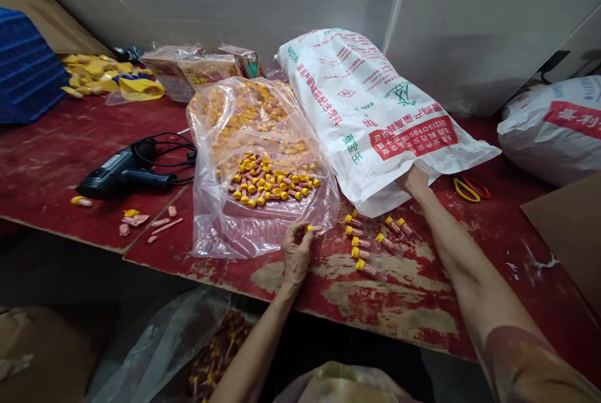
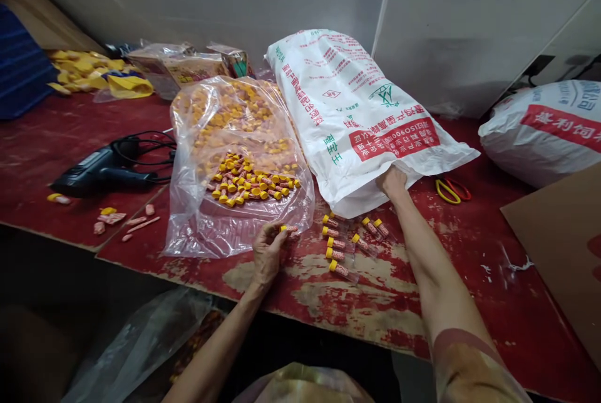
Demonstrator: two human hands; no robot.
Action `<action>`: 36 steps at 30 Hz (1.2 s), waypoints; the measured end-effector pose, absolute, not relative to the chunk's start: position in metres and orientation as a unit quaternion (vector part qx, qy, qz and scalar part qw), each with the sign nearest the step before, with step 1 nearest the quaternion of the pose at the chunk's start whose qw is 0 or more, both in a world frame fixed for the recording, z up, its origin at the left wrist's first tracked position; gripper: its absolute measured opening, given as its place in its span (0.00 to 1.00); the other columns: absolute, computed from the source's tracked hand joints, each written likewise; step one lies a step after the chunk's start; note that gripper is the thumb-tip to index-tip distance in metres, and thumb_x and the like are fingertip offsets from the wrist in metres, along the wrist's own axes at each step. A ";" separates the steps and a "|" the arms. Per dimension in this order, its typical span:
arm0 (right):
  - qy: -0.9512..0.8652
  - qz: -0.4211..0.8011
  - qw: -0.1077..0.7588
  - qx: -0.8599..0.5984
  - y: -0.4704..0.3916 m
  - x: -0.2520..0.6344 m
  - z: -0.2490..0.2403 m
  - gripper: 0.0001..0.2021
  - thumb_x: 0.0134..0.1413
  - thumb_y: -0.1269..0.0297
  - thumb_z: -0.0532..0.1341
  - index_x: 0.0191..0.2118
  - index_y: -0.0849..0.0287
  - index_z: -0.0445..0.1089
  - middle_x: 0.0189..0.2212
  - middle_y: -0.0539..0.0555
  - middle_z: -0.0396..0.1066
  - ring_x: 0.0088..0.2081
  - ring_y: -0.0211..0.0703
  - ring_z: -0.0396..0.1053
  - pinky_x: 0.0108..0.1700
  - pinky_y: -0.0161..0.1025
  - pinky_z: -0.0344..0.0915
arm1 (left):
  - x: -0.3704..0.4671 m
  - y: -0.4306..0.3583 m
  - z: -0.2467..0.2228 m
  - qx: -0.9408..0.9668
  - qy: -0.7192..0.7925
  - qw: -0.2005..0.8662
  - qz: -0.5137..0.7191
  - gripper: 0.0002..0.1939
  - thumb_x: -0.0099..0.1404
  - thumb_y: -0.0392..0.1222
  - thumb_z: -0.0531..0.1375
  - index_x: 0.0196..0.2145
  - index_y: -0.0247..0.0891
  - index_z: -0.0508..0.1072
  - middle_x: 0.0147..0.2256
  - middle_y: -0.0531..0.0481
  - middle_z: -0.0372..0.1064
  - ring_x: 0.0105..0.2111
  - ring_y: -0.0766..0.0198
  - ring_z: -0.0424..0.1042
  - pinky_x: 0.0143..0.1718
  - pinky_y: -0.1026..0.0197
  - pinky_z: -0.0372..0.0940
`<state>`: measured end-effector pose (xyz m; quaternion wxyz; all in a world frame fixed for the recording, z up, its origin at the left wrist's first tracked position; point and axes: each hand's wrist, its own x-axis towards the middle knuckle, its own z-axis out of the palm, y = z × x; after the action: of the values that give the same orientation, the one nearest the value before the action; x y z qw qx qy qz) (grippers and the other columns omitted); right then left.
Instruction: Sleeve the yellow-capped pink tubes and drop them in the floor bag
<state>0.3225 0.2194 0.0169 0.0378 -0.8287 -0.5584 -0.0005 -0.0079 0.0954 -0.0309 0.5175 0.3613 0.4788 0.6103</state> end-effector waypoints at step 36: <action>-0.410 0.374 0.636 -0.537 -0.016 0.179 0.004 0.19 0.48 0.58 0.64 0.45 0.52 0.58 0.38 0.53 0.67 0.37 0.42 0.69 0.39 0.42 0.70 | 0.059 0.008 0.005 0.193 0.364 0.730 0.545 0.15 0.43 0.39 0.70 0.31 0.37 0.74 0.31 0.53 0.73 0.32 0.66 0.73 0.37 0.61 0.68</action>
<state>0.1787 -0.0163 0.0036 0.6356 -0.5371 -0.4098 0.3737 0.0593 0.0078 0.0053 0.7303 0.1935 0.3640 0.5448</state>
